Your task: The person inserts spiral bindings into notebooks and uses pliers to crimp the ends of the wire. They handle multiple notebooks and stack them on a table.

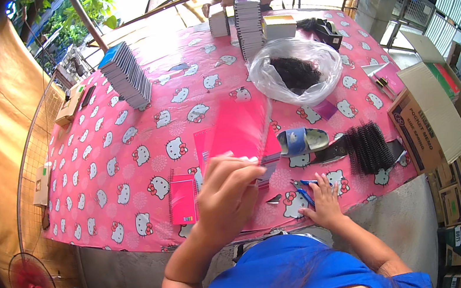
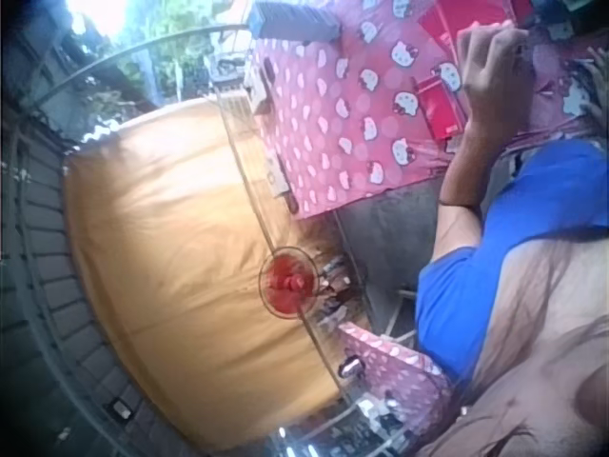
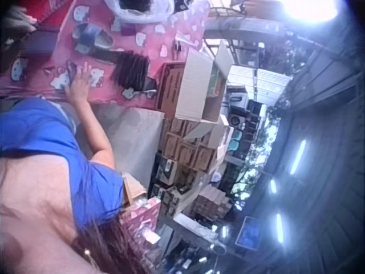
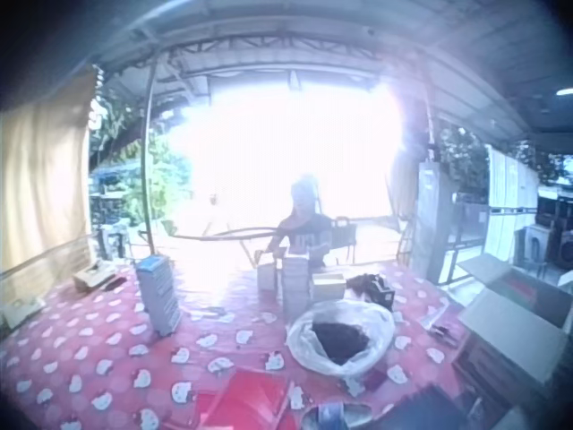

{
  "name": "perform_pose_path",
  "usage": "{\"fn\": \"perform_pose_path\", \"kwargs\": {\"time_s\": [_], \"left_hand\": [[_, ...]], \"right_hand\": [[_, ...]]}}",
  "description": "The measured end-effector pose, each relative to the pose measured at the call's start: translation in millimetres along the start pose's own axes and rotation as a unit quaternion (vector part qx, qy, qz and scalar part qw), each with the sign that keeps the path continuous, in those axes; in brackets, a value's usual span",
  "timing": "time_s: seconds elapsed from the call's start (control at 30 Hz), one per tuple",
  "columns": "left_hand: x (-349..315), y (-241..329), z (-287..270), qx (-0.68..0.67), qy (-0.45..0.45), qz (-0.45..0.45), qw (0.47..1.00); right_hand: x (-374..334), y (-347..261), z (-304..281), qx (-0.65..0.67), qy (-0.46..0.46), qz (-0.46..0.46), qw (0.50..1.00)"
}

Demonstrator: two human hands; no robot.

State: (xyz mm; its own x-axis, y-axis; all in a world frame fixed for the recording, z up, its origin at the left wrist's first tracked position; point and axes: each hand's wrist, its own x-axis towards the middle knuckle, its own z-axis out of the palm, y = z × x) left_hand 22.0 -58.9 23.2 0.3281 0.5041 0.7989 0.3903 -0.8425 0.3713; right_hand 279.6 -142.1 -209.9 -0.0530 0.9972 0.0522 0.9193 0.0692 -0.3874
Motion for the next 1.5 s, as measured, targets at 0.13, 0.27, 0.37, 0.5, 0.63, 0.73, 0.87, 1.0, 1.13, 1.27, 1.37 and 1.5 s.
{"fn": "perform_pose_path", "kwargs": {"time_s": [0.13, 0.27, 0.37, 0.5, 0.63, 0.73, 0.87, 1.0, 1.13, 1.27, 1.37, 1.5], "left_hand": [[-18.8, -5.7, 21.8, 0.003, -0.022, -0.045, 0.999], [-27.3, -12.2, 29.2, -0.031, 0.043, -0.057, 0.997], [-27.0, -13.3, 30.3, -0.018, 0.063, -0.049, 0.997], [-28.3, -12.5, 36.1, 0.001, 0.079, -0.021, 0.997], [-29.0, -12.4, 35.6, 0.003, 0.09, -0.01, 0.996], [-32.6, -9.6, 31.9, 0.01, 0.097, 0.01, 0.995], [-36.4, -12.7, 9.5, 0.037, 0.13, -0.032, 0.99], [-65.3, -47.3, -61.1, 0.117, 0.397, -0.205, 0.887], [-76.7, -71.6, -112.4, 0.196, 0.327, -0.122, 0.916], [-98.3, -144.9, -100.9, 0.274, -0.144, -0.129, 0.942], [-165.5, -188.4, -45.2, 0.289, -0.299, -0.23, 0.88], [-141.2, -199.8, -24.8, 0.283, -0.368, -0.345, 0.816]], "right_hand": [[18.1, -3.0, -5.8, 0.03, 0.001, 0.034, 0.999], [17.9, -38.8, -65.8, 0.296, 0.005, -0.008, 0.955], [16.8, -92.3, -144.9, 0.319, 0.073, -0.158, 0.931], [26.8, -115.6, -174.9, 0.175, 0.18, -0.267, 0.93], [32.2, -115.2, -173.4, 0.198, 0.127, -0.264, 0.935], [44.8, -84.3, -162.2, 0.679, -0.339, 0.02, 0.651], [29.5, -101.6, -133.5, 0.718, -0.253, -0.011, 0.648], [20.0, -42.0, -49.2, 0.215, 0.051, -0.152, 0.963], [13.7, -21.1, -23.5, 0.02, 0.094, -0.139, 0.986], [56.6, 54.3, -58.1, 0.012, 0.241, 0.033, 0.97], [67.4, 111.0, -99.3, -0.145, 0.255, 0.276, 0.915], [101.1, 158.8, -88.2, -0.181, 0.253, 0.399, 0.862]]}}
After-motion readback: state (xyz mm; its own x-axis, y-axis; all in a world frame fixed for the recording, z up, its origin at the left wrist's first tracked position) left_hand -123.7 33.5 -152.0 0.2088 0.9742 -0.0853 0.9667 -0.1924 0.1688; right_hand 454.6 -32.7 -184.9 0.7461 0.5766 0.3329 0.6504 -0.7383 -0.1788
